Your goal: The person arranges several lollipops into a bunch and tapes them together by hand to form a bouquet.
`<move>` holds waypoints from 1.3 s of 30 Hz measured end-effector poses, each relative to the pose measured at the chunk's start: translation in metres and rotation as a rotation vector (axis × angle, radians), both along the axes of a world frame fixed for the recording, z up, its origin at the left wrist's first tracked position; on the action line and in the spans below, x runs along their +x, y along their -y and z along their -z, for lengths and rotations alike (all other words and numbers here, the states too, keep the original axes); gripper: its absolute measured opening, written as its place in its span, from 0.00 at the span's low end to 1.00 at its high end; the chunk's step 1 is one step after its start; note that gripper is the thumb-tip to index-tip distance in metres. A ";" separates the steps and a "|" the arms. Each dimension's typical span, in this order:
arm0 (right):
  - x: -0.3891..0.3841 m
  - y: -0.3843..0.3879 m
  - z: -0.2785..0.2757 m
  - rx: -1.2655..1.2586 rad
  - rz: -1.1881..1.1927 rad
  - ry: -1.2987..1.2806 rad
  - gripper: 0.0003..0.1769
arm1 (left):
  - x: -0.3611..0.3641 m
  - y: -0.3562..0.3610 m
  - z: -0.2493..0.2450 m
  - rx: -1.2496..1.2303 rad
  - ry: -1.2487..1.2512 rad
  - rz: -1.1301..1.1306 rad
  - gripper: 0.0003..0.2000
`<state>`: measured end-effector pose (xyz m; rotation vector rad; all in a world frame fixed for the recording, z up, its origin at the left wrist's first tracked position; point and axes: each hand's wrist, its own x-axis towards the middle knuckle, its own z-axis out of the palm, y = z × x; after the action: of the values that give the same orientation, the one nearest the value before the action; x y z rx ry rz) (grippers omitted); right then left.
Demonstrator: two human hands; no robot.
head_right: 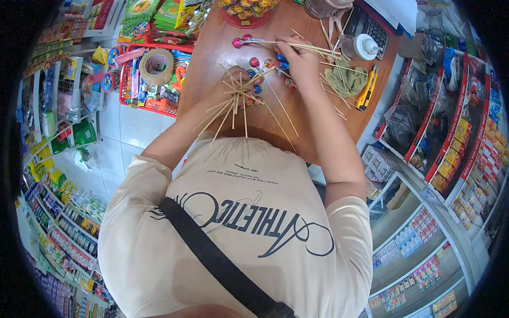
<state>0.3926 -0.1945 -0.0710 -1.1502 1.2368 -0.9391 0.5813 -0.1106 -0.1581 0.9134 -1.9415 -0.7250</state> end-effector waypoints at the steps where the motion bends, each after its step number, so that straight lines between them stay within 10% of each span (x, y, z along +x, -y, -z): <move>1: -0.004 -0.004 0.011 0.064 0.031 0.039 0.14 | -0.001 0.000 0.001 0.022 0.019 -0.007 0.11; 8: -0.036 -0.068 0.044 0.512 0.205 0.275 0.23 | -0.003 -0.004 0.006 0.630 -0.250 0.028 0.09; 10: -0.026 -0.093 0.051 0.142 -0.034 0.150 0.30 | 0.000 -0.004 0.001 0.184 0.012 -0.006 0.12; 14: 0.013 -0.100 0.021 -0.259 -0.453 -0.351 0.48 | -0.008 -0.008 -0.017 0.441 -0.125 -0.144 0.21; 17: 0.042 -0.102 0.017 -0.335 -0.349 -0.268 0.54 | -0.017 -0.005 -0.028 0.966 -0.376 -0.221 0.21; 18: 0.051 -0.103 0.025 -0.407 -0.251 -0.302 0.58 | -0.018 -0.002 -0.031 0.722 -0.420 -0.105 0.18; 23: 0.054 -0.091 0.035 -0.586 -0.173 -0.514 0.45 | 0.003 0.012 -0.022 0.775 -0.389 0.032 0.13; 25: 0.053 -0.084 0.038 -0.724 -0.115 -0.490 0.39 | 0.001 0.004 -0.012 0.000 0.017 0.040 0.15; 30: 0.065 -0.088 0.056 -0.631 -0.085 -0.268 0.17 | -0.001 -0.002 0.025 0.291 0.060 0.001 0.15; 39: 0.064 -0.089 0.057 -0.532 -0.144 -0.042 0.08 | 0.003 -0.006 0.009 0.192 0.134 -0.042 0.17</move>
<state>0.4564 -0.1059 -0.1278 -1.6575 0.9418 -1.1757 0.5841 -0.1048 -0.1668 1.1416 -1.9875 -0.8553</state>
